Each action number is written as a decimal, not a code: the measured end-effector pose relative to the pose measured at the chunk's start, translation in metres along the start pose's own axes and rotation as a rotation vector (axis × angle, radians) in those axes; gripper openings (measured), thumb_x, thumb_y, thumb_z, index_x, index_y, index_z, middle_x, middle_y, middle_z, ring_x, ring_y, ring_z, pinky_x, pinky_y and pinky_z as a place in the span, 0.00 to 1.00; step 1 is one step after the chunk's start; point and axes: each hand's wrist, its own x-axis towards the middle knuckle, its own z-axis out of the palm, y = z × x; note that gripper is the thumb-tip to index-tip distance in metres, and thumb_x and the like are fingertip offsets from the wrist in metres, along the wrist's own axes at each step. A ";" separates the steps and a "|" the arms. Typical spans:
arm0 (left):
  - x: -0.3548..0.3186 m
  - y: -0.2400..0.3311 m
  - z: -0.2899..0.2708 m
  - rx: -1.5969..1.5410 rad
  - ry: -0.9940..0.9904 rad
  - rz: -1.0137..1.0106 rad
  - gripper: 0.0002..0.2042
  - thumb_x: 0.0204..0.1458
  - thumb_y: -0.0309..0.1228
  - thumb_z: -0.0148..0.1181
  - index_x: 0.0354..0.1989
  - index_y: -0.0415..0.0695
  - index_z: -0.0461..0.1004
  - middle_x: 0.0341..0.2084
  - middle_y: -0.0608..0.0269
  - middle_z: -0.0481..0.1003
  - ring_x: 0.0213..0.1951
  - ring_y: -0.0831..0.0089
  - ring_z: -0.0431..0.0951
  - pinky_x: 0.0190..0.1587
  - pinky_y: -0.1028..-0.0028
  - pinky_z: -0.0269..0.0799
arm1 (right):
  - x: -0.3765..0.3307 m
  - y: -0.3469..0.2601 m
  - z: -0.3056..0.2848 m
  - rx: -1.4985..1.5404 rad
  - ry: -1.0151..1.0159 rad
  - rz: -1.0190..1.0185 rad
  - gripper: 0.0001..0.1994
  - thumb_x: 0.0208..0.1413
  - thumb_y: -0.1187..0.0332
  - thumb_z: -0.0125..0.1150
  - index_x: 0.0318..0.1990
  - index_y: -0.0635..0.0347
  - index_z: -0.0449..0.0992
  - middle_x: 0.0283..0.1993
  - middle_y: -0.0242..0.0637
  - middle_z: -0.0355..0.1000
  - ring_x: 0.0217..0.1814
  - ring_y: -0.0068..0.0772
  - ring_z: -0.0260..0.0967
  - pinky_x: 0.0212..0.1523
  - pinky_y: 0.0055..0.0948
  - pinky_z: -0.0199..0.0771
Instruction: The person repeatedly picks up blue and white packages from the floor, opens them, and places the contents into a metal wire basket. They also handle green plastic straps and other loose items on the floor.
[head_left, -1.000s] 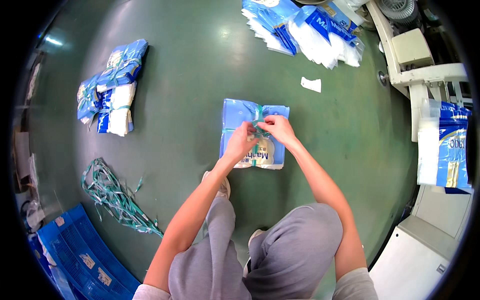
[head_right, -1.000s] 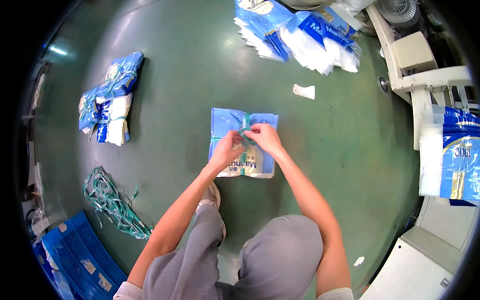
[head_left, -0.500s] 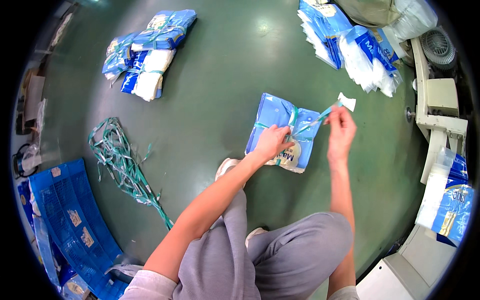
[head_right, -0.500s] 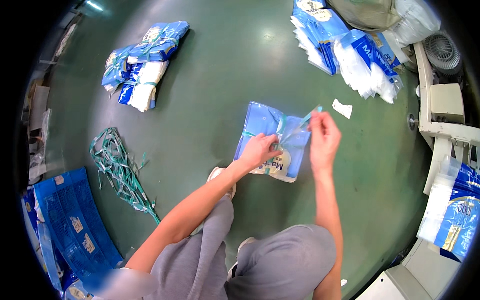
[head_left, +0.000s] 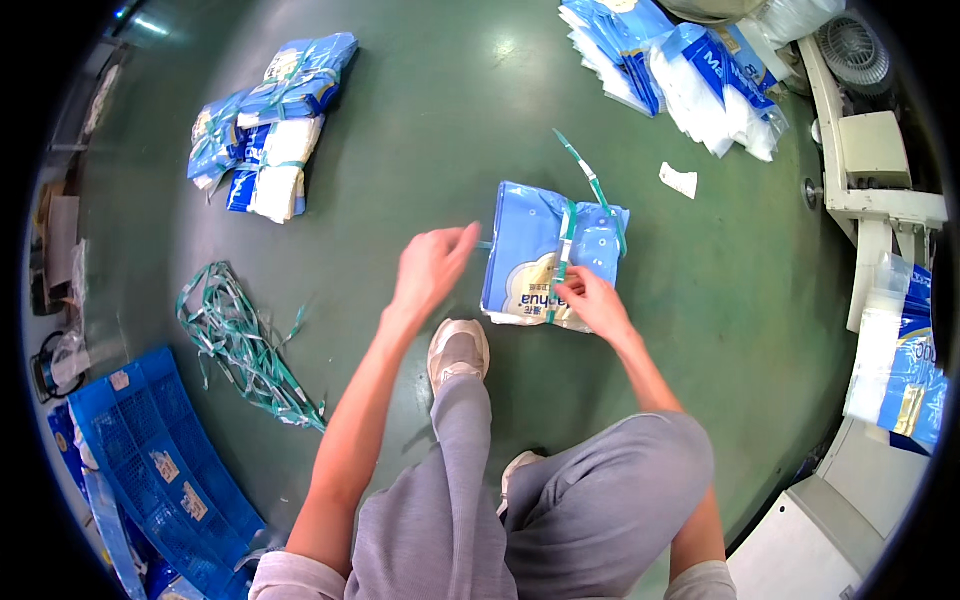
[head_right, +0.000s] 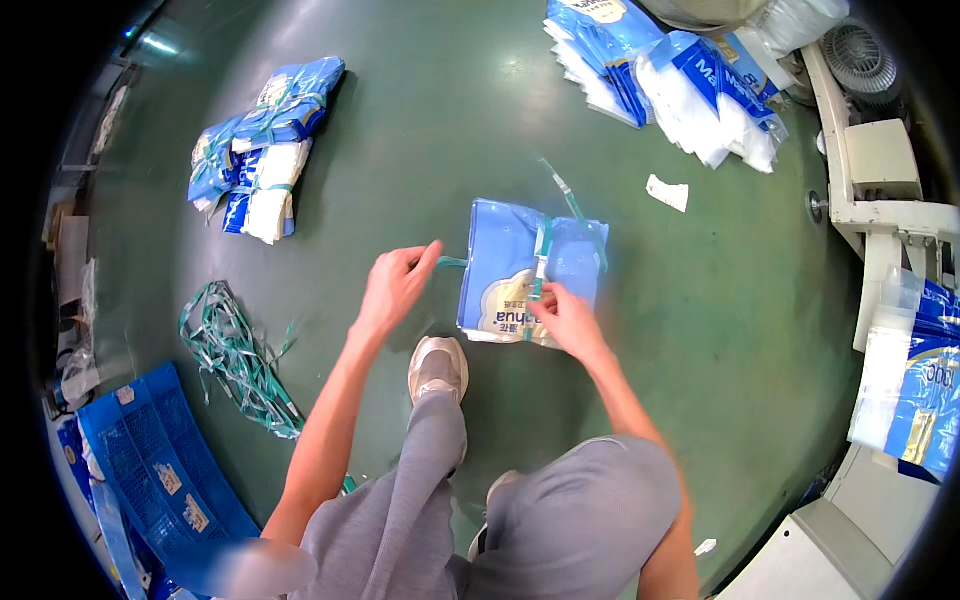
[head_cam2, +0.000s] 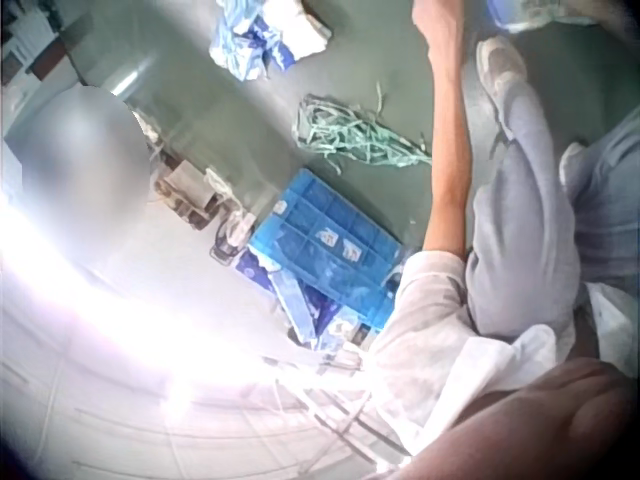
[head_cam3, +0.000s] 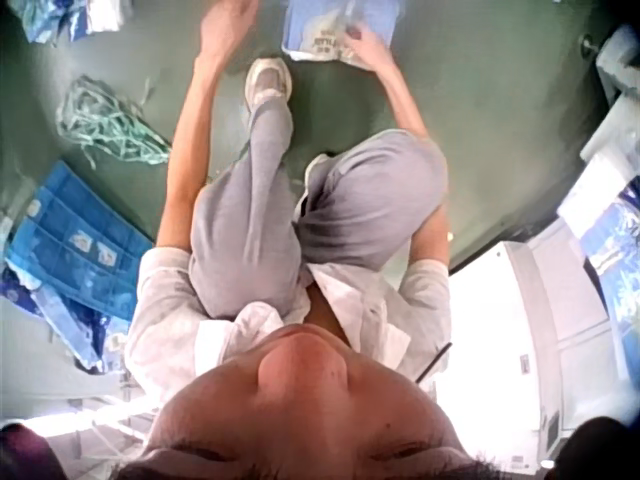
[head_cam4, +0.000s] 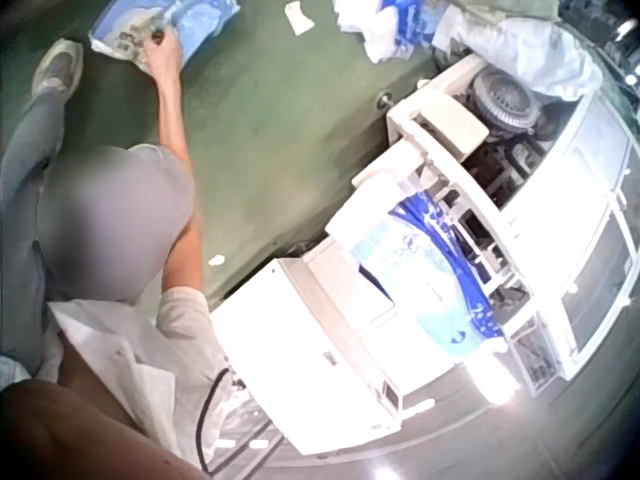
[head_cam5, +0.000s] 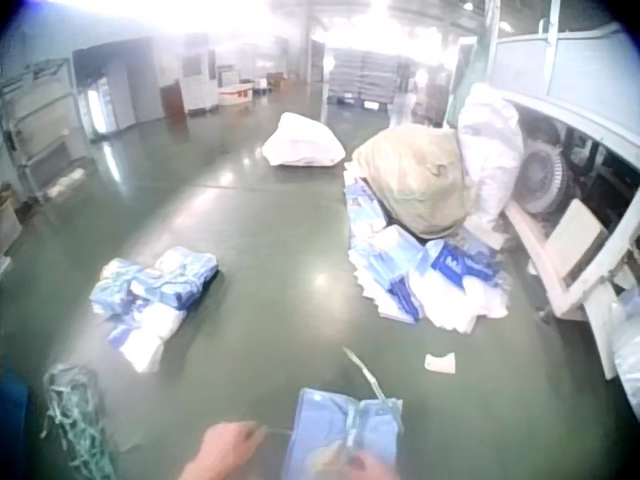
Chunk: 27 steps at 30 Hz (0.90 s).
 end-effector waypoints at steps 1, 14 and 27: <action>0.000 -0.012 -0.003 0.232 -0.091 -0.084 0.17 0.61 0.40 0.56 0.29 0.37 0.75 0.22 0.50 0.76 0.29 0.52 0.77 0.35 0.56 0.70 | 0.006 0.005 0.006 0.110 -0.047 -0.018 0.21 0.60 0.61 0.66 0.53 0.67 0.74 0.41 0.37 0.80 0.43 0.29 0.76 0.47 0.30 0.75; -0.046 0.081 0.058 -0.286 -0.026 0.597 0.53 0.38 0.43 0.78 0.74 0.46 0.52 0.75 0.44 0.43 0.75 0.40 0.39 0.74 0.43 0.37 | -0.072 -0.161 -0.105 0.600 -0.211 -0.306 0.20 0.68 0.63 0.53 0.22 0.62 0.70 0.20 0.30 0.67 0.25 0.20 0.62 0.33 0.23 0.64; -0.031 0.090 0.024 -0.611 -0.394 0.192 0.17 0.65 0.32 0.47 0.22 0.39 0.70 0.13 0.63 0.70 0.18 0.71 0.69 0.26 0.68 0.65 | -0.095 -0.197 -0.124 0.862 -0.172 -0.791 0.21 0.71 0.61 0.48 0.25 0.64 0.72 0.20 0.42 0.70 0.23 0.35 0.69 0.44 0.43 0.73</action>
